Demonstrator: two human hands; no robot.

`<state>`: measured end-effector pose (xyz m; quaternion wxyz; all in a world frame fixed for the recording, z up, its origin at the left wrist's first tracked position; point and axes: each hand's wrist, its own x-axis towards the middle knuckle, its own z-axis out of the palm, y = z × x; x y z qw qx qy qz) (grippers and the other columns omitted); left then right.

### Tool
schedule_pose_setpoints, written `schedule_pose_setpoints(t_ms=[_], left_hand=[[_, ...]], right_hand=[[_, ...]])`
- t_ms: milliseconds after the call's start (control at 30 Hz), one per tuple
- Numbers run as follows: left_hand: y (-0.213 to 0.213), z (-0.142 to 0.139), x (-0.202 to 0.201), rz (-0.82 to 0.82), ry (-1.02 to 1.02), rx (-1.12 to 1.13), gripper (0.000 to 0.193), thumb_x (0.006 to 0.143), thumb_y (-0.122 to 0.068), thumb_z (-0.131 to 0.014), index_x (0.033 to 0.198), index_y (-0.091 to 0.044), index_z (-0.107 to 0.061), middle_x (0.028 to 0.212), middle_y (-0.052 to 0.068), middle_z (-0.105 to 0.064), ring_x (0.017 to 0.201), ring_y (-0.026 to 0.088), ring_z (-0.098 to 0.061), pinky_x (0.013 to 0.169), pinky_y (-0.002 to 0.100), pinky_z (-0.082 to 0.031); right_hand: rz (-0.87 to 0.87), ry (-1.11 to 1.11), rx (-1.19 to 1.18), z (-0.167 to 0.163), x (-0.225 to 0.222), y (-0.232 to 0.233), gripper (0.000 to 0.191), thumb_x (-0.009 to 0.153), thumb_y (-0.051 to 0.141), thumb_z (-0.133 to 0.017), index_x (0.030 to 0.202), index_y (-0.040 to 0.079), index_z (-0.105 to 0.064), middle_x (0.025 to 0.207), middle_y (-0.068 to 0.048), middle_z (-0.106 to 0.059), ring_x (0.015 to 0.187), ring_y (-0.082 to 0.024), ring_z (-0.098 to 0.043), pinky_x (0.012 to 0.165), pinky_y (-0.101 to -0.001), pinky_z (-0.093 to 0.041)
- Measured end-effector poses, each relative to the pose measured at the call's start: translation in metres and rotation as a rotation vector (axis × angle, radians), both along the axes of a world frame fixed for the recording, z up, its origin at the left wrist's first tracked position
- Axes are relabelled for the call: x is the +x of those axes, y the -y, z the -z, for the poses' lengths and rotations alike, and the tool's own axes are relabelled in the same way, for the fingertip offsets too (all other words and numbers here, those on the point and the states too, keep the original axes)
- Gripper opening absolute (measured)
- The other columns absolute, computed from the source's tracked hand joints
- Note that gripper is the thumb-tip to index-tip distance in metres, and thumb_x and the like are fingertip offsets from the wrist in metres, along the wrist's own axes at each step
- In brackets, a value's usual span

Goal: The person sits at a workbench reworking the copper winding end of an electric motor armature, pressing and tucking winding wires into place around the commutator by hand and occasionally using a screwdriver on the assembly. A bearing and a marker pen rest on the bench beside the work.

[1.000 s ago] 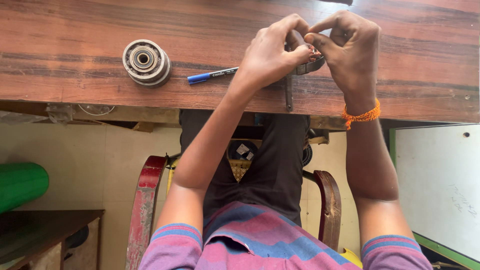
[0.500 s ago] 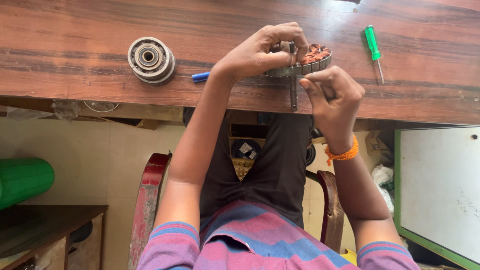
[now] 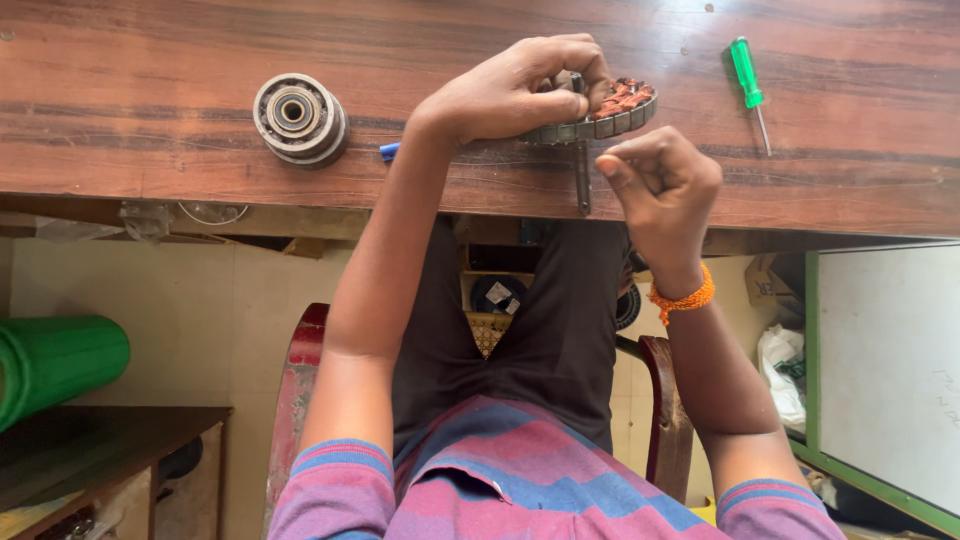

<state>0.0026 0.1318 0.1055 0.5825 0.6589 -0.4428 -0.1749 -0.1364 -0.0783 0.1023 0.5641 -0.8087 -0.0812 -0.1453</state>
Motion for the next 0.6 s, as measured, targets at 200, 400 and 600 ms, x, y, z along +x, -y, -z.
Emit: schedule_pose_setpoints(t_ms=[200,400,600], left_hand=[[-0.007,-0.003,-0.005,-0.016,0.065,0.012,0.015,0.097,-0.018,-0.063,0.106,-0.006,-0.065,0.105,0.001,-0.057,0.098,0.013,-0.053,0.084,0.03,-0.045],[0.013,-0.014,-0.045,-0.328,0.392,0.005,0.047,0.09,-0.039,-0.085,0.121,-0.011,-0.063,0.114,0.002,-0.061,0.105,0.019,-0.058,0.09,0.037,-0.051],[0.046,0.009,-0.069,-0.731,0.563,-0.016,0.038,0.085,-0.026,-0.09,0.115,-0.018,-0.068,0.107,-0.003,-0.065,0.102,0.018,-0.061,0.087,0.035,-0.056]], right_hand=[[-0.056,0.092,-0.048,0.02,-0.005,-0.008,0.009,0.098,-0.008,-0.074,0.096,-0.002,-0.068,0.082,-0.002,-0.066,0.071,-0.001,-0.055,0.06,-0.0211,-0.043],[0.076,0.018,0.046,0.038,0.006,0.009,0.006,0.101,-0.01,-0.071,0.099,-0.004,-0.069,0.081,-0.002,-0.065,0.069,0.0,-0.05,0.058,-0.021,-0.038],[0.038,0.017,0.114,0.026,0.006,0.032,0.005,0.103,-0.005,-0.076,0.106,-0.003,-0.073,0.091,-0.003,-0.071,0.078,-0.001,-0.059,0.063,-0.0198,-0.042]])
